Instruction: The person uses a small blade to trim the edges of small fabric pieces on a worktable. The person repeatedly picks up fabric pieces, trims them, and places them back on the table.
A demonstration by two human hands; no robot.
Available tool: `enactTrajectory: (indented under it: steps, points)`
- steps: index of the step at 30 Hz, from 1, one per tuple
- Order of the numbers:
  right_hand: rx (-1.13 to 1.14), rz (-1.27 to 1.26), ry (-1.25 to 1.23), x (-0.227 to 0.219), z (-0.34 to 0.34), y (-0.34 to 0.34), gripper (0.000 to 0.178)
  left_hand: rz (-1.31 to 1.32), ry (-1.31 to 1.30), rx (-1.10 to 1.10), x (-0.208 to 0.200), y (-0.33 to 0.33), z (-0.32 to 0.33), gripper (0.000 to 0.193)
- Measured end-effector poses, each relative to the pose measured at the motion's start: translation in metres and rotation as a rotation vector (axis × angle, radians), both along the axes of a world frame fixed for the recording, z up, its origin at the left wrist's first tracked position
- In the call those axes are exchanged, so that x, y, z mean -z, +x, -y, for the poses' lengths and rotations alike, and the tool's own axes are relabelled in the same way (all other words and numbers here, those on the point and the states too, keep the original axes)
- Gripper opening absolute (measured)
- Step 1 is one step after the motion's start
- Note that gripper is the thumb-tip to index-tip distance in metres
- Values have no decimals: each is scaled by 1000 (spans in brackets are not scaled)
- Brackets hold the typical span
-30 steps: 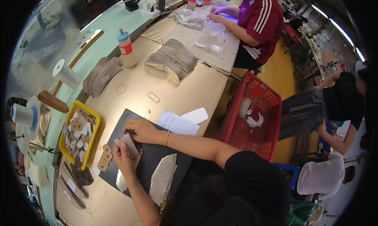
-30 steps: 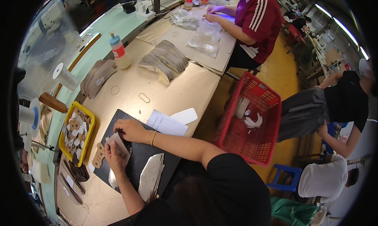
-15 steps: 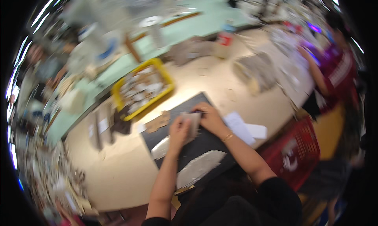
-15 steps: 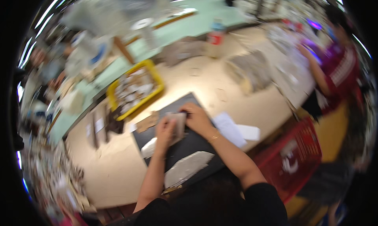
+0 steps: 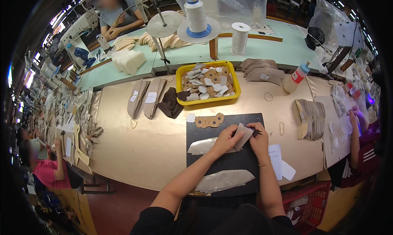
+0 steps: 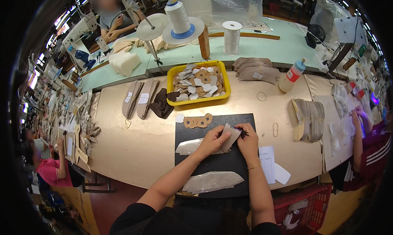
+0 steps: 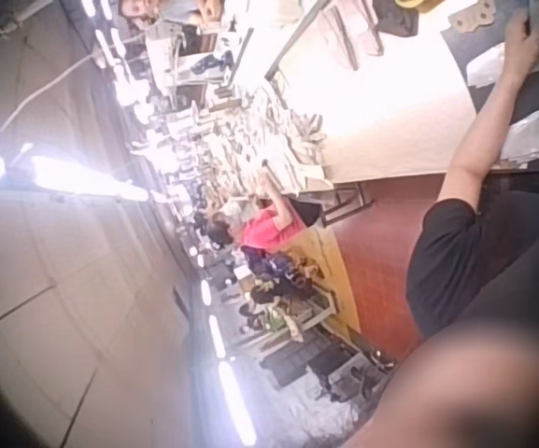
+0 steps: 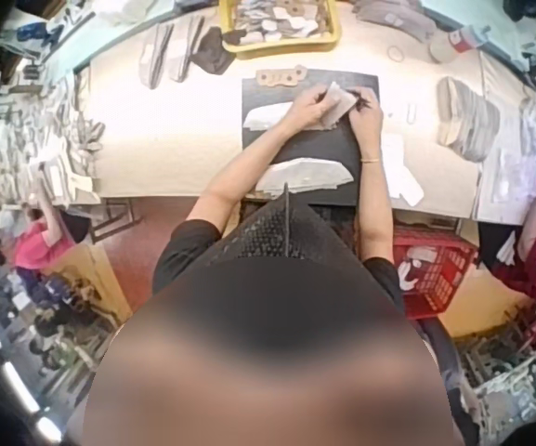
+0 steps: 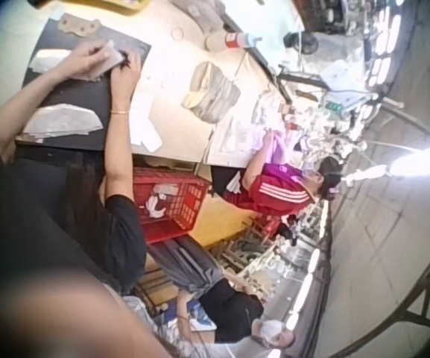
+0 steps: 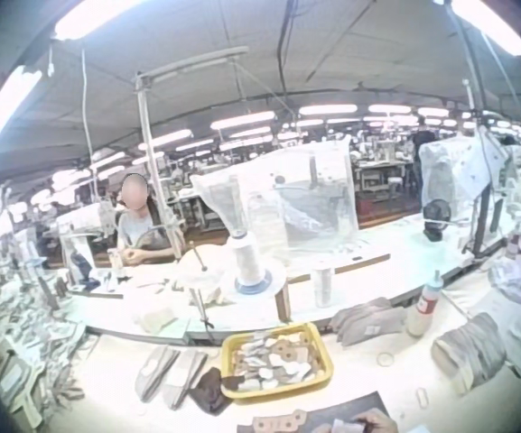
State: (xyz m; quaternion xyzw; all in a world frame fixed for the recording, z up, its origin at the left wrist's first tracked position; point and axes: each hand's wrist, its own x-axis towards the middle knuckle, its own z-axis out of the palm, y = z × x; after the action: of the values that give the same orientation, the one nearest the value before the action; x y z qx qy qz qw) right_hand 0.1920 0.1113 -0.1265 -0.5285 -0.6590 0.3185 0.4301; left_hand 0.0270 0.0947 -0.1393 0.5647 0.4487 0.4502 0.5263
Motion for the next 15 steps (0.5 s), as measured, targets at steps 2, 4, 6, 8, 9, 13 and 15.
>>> enactTrajectory:
  steps: [2,4,6,8,9,13,15]
  points:
    - [5,12,-6,0,0,0,21,-35,-8,-8,-3,0,0,23]
    - [-1,-4,-2,-1,0,0,21,-47,0,-11,-4,-1,1,23]
    - [-5,-5,4,-2,1,0,21,-34,25,-10,-5,-1,1,23]
    - [-9,7,24,-4,1,0,21,-31,-4,-7,-5,-1,0,23]
    - [-10,8,21,-4,1,0,21,-32,-10,-4,-5,-1,0,23]
    - [-13,6,41,-5,0,0,22,-40,4,-8,-5,-1,0,23]
    - [-13,6,34,-5,0,0,22,-36,12,-7,-6,-1,0,22]
